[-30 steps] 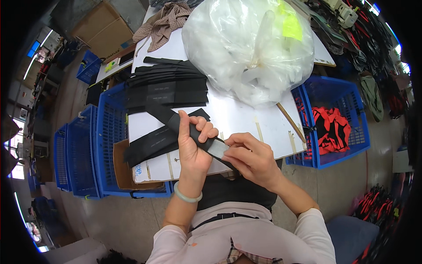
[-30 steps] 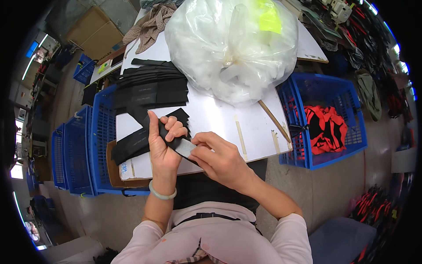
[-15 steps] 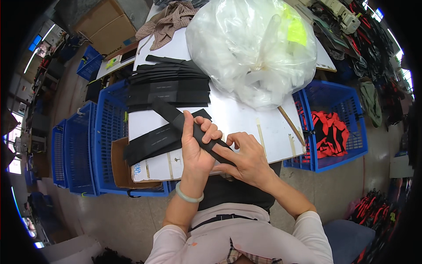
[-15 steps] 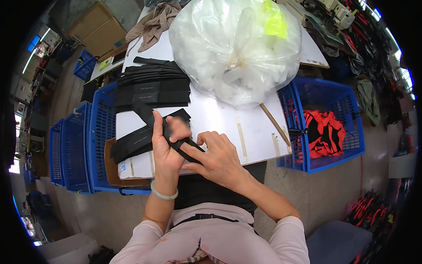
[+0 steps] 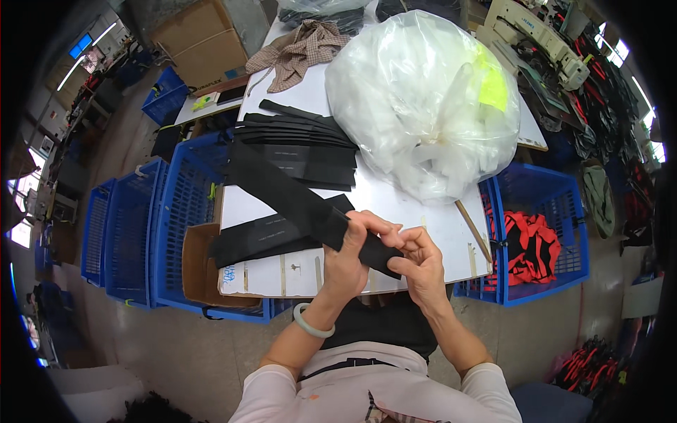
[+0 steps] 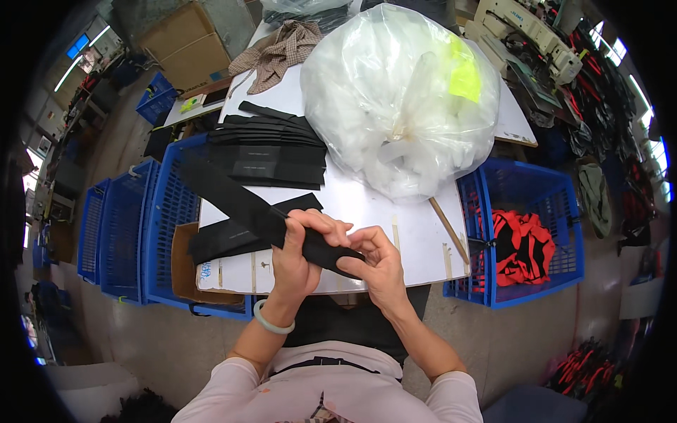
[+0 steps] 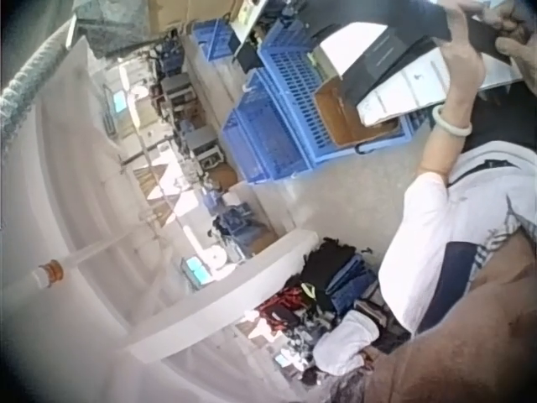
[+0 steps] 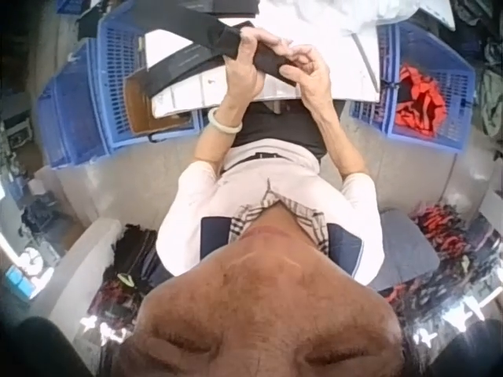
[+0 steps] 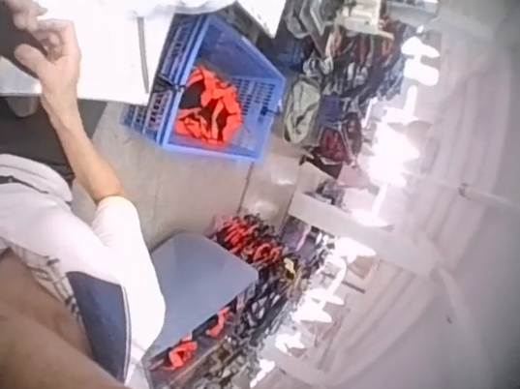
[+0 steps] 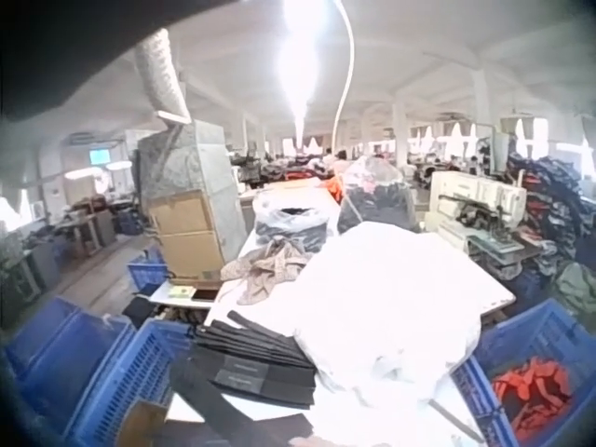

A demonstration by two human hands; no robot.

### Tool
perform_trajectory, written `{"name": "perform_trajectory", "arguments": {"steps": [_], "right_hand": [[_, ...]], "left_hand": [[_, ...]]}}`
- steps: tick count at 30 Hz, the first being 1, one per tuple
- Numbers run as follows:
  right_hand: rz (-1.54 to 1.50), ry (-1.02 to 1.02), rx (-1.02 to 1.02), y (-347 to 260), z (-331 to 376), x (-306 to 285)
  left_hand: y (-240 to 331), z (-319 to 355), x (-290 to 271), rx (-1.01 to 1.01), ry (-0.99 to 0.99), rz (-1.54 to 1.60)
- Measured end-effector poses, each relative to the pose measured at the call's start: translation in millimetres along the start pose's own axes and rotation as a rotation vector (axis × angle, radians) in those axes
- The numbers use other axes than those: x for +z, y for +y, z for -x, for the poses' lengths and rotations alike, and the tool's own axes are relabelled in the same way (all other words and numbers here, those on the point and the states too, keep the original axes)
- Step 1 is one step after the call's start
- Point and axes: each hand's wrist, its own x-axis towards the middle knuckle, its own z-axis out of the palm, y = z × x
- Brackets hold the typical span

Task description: Applying white adhesive strips to black fabric straps on a workbench.

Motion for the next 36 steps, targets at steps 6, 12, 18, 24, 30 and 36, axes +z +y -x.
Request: {"name": "perform_trajectory", "arguments": {"steps": [6,12,18,24,30,36], "right_hand": [[0.643,0.103,-0.181,-15.1,3.6,-19.3],[1.58,-0.077,-0.894,-26.2,11.1,-94.2],[1.727,-0.121,-0.682,1.7,46.2,-130.0],[1.744,-0.203,-0.464,-1.8,64.5,-143.0],[1.736,-0.168,-0.493,1.2,70.7,-140.9],[1.717,-0.145,-0.515,7.8,71.7,-144.7]], "left_hand": [[6.1,11.6,-3.6,-0.163,-0.023,-0.269],[9.8,62.1,-25.9,-0.226,-0.183,-0.895],[-47.9,78.1,-21.7,-0.017,-0.708,-1.478],[-56.8,85.7,-16.0,-0.013,-0.669,-1.644],[-71.3,87.3,-4.4,0.028,-0.624,-1.61],[-80.5,93.4,-1.2,0.063,-0.649,-1.636]]}}
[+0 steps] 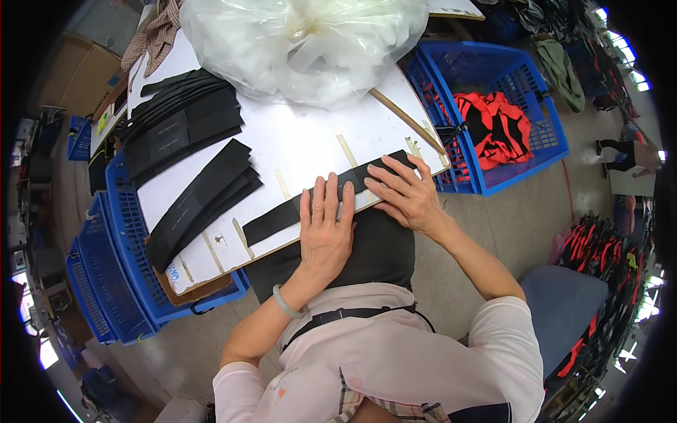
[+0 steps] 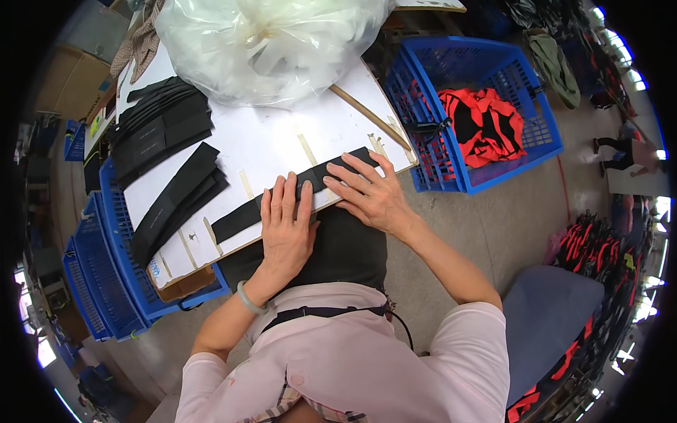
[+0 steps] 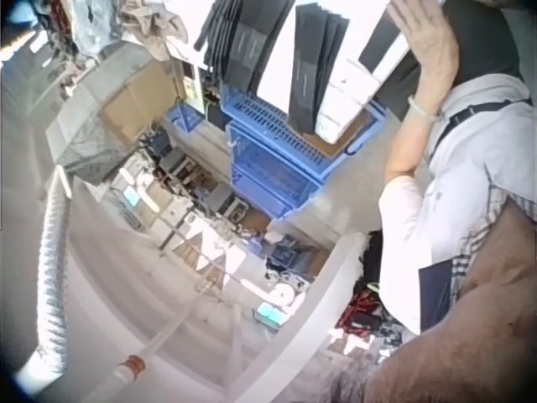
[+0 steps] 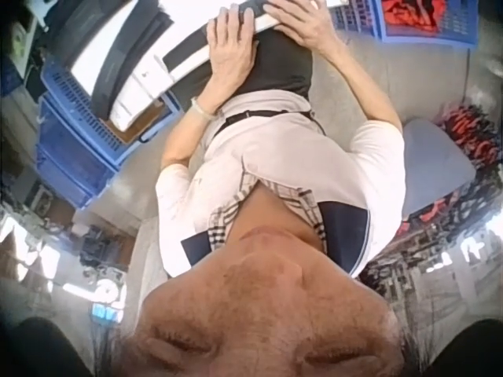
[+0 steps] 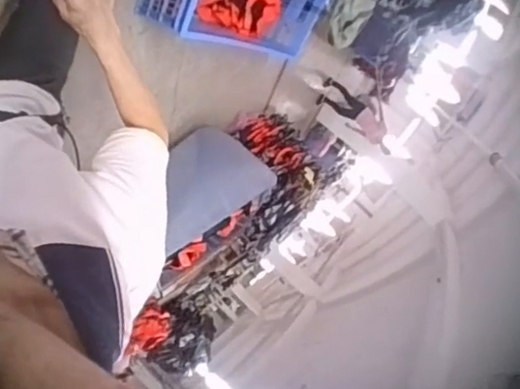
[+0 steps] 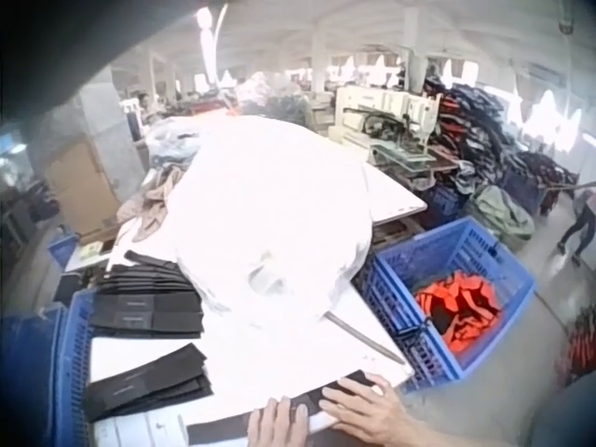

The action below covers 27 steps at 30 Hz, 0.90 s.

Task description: Applying white adhesive strips to black fabric straps on a workbench.

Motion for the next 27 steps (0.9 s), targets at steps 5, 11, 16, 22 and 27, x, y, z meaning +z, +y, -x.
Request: {"name": "perform_trajectory", "arguments": {"steps": [5,11,16,22,27], "right_hand": [[0.014,0.011,-0.006,2.6,1.5,3.8],[0.033,0.013,-0.007,2.9,2.3,3.8],[0.034,0.011,0.002,1.5,1.0,5.3],[0.031,0.018,-0.007,-0.1,0.2,5.8],[-0.014,-0.026,0.02,-5.9,-6.3,-3.2]], "left_hand": [[3.6,0.6,15.6,-0.007,0.049,-0.127],[6.5,-0.6,22.2,-0.033,0.128,-0.142],[3.1,0.7,23.4,0.008,0.157,-0.15],[1.5,1.7,23.1,0.019,0.157,-0.157],[2.2,1.5,18.9,-0.007,0.15,-0.163]]}}
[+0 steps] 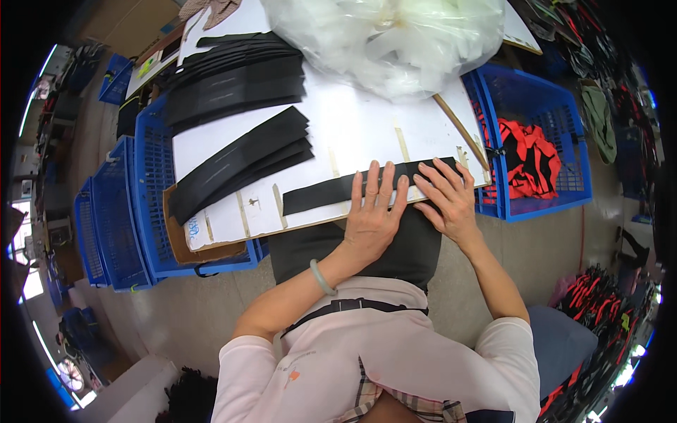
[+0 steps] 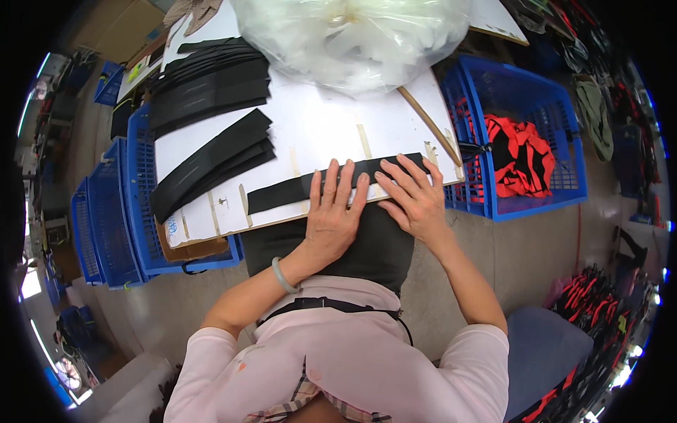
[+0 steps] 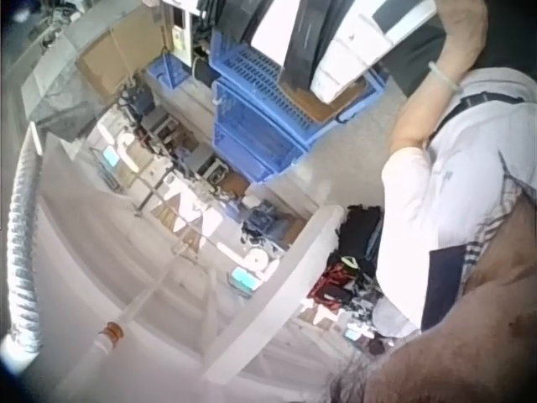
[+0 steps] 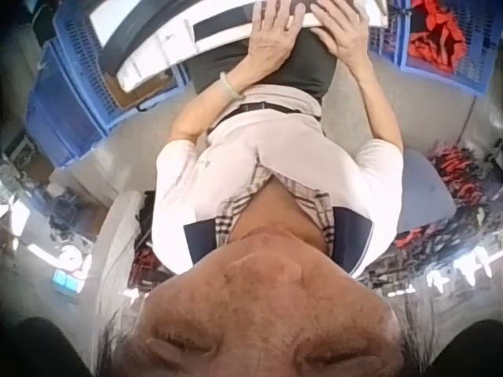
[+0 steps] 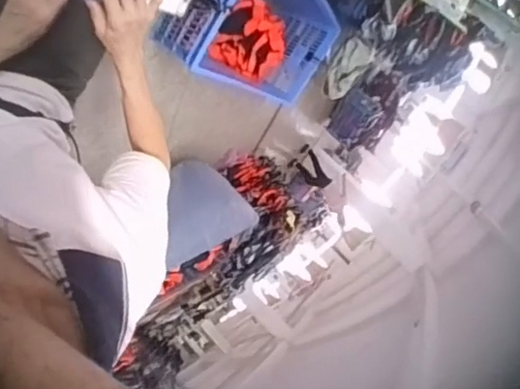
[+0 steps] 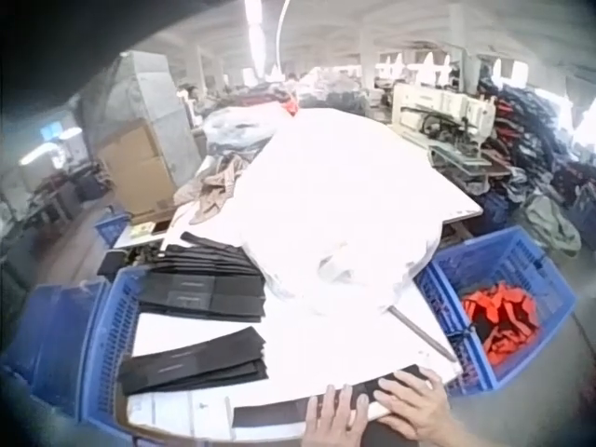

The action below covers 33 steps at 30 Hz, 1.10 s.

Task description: Applying white adhesive strips to black fabric straps on a workbench.

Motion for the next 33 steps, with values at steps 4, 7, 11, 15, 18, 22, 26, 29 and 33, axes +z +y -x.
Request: {"name": "perform_trajectory", "arguments": {"steps": [4,7,11,15,18,22,26,29,33], "right_hand": [[-0.022,-0.009,0.016,1.6,-2.2,-3.1],[-0.109,-0.003,0.058,8.8,-6.1,-12.1],[-0.299,0.05,0.218,26.5,-25.3,-29.5],[-0.458,-0.172,0.49,50.4,-59.0,-49.9],[-0.393,-0.338,0.452,59.6,-65.3,-45.7],[-0.219,-0.413,0.359,54.3,-74.7,-42.6],[-0.242,-0.564,0.401,60.6,-84.2,-43.6],[-0.256,-0.606,0.361,66.0,-84.3,-42.2],[-0.377,-0.635,0.329,71.6,-85.0,-40.6]], "left_hand": [[-0.4,-2.2,-1.3,0.009,0.01,0.007],[0.9,-4.0,0.7,0.041,0.015,0.016],[3.0,-5.0,0.6,0.058,-0.047,-0.03],[-1.9,2.0,1.7,0.014,-0.032,-0.031],[-0.9,3.2,4.4,0.035,-0.047,-0.064],[2.2,-0.5,2.8,0.049,-0.051,-0.059],[1.1,-0.9,3.5,0.06,-0.051,-0.076],[0.0,-0.4,3.4,0.061,-0.059,-0.094],[-0.4,-0.9,1.1,0.061,-0.077,-0.102]]}}
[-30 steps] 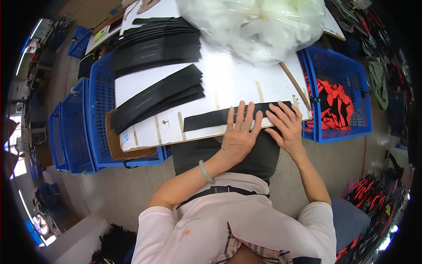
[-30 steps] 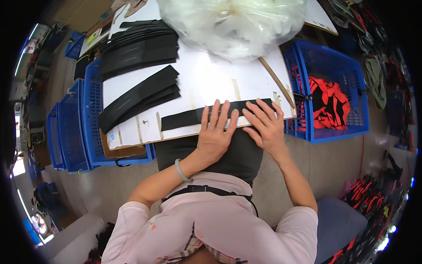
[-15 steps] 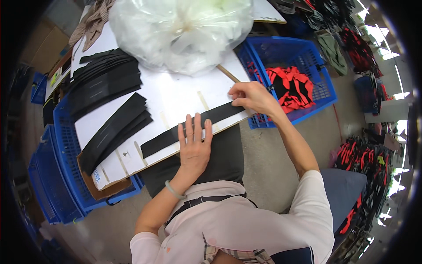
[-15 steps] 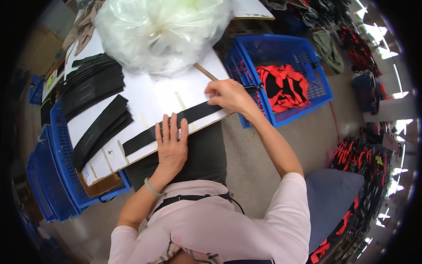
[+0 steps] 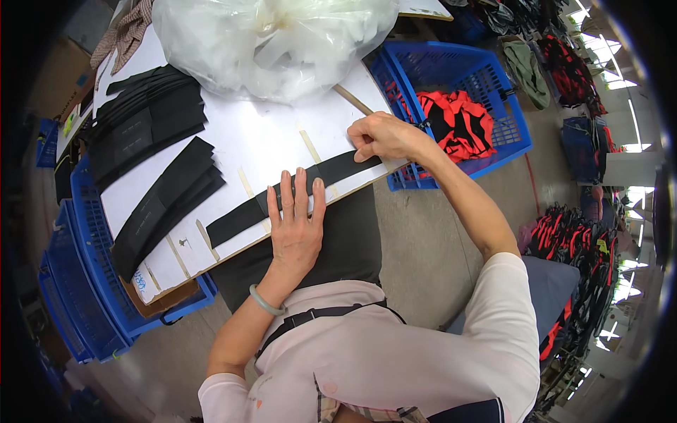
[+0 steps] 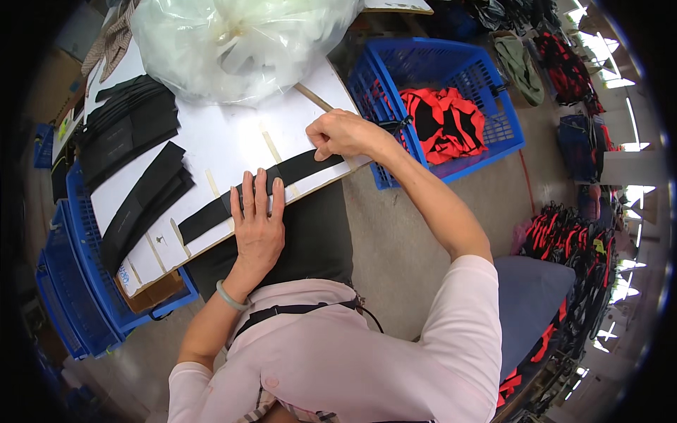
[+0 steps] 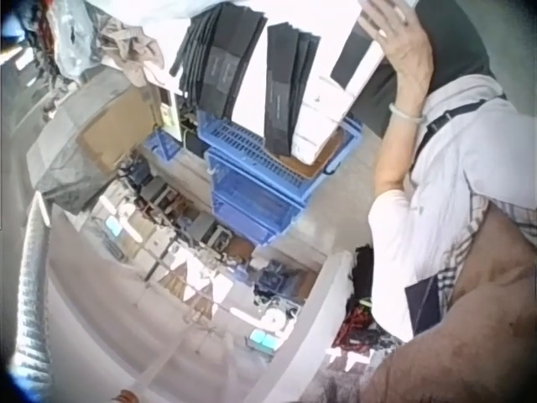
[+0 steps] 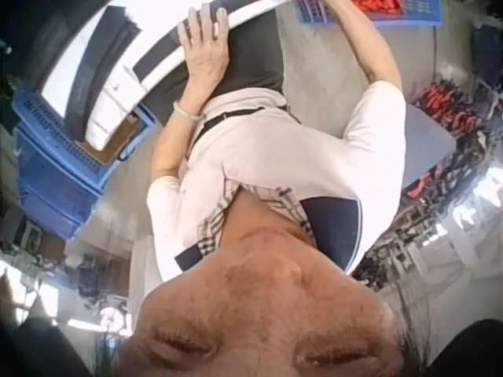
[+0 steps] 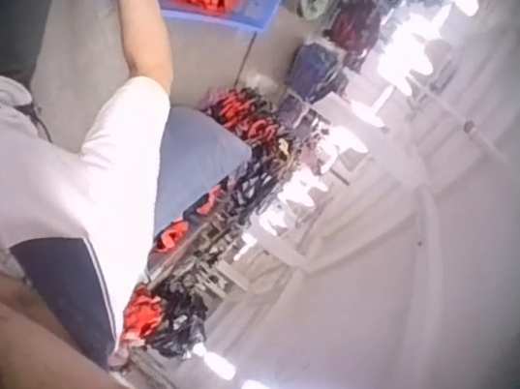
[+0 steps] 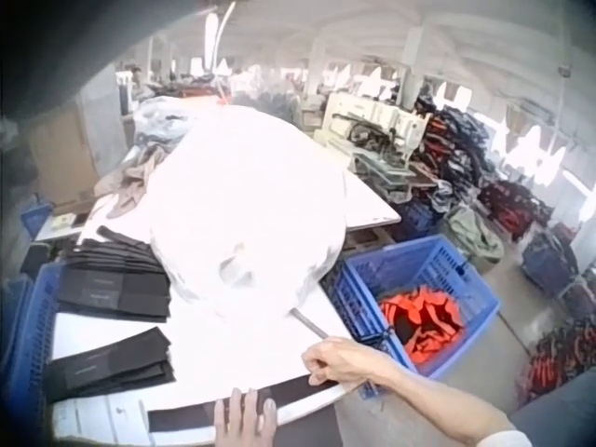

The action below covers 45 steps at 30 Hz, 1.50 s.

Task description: Applying white adhesive strips to black fabric straps on a workbench.

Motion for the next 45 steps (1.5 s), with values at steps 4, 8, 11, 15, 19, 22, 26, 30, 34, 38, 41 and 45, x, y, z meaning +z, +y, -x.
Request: {"name": "perform_trajectory", "arguments": {"steps": [4,8,11,15,19,22,26,30,34,38,41,45], "right_hand": [[-0.062,-0.037,0.007,3.3,-1.0,-2.1],[-0.062,-0.045,-0.006,10.7,-1.5,-6.4],[-0.078,-0.053,-0.015,9.4,-5.5,-8.4],[-0.148,-0.018,-0.005,2.6,-9.7,-3.8],[-0.112,0.016,0.07,14.2,8.6,-2.7],[-0.161,0.02,0.127,4.4,11.9,-2.5],[-0.245,-0.035,0.148,-25.4,15.0,-6.1],[-0.284,-0.005,0.072,-46.9,9.4,-16.5],[-0.458,-0.158,-0.027,-87.3,-13.8,-14.2],[-0.434,-0.204,-0.204,-126.4,-17.5,-24.4],[-0.374,-0.233,-0.194,-129.1,-17.6,-31.9],[-0.694,-0.167,-0.142,-124.2,-40.4,-12.9]], "left_hand": [[0.0,-0.3,1.7,0.0,0.004,-0.005],[-1.0,-3.8,2.0,0.008,-0.001,0.006],[-3.9,-4.5,-0.7,0.004,0.0,0.006],[-7.1,-0.2,-4.8,-0.049,0.025,0.068],[-7.5,-12.6,-13.8,-0.089,0.098,0.368],[-23.2,-13.8,-15.6,-0.049,0.173,0.506],[-35.3,-1.6,-40.1,0.014,0.185,0.518],[-93.4,8.3,-95.3,-0.02,0.259,0.453],[-114.6,21.7,-109.3,-0.072,0.205,0.588],[-67.0,34.5,-83.5,-0.21,-0.063,0.775],[-66.1,36.9,-90.5,-0.357,-0.038,0.923],[-144.3,33.4,-153.7,-0.189,-0.267,0.813]]}}
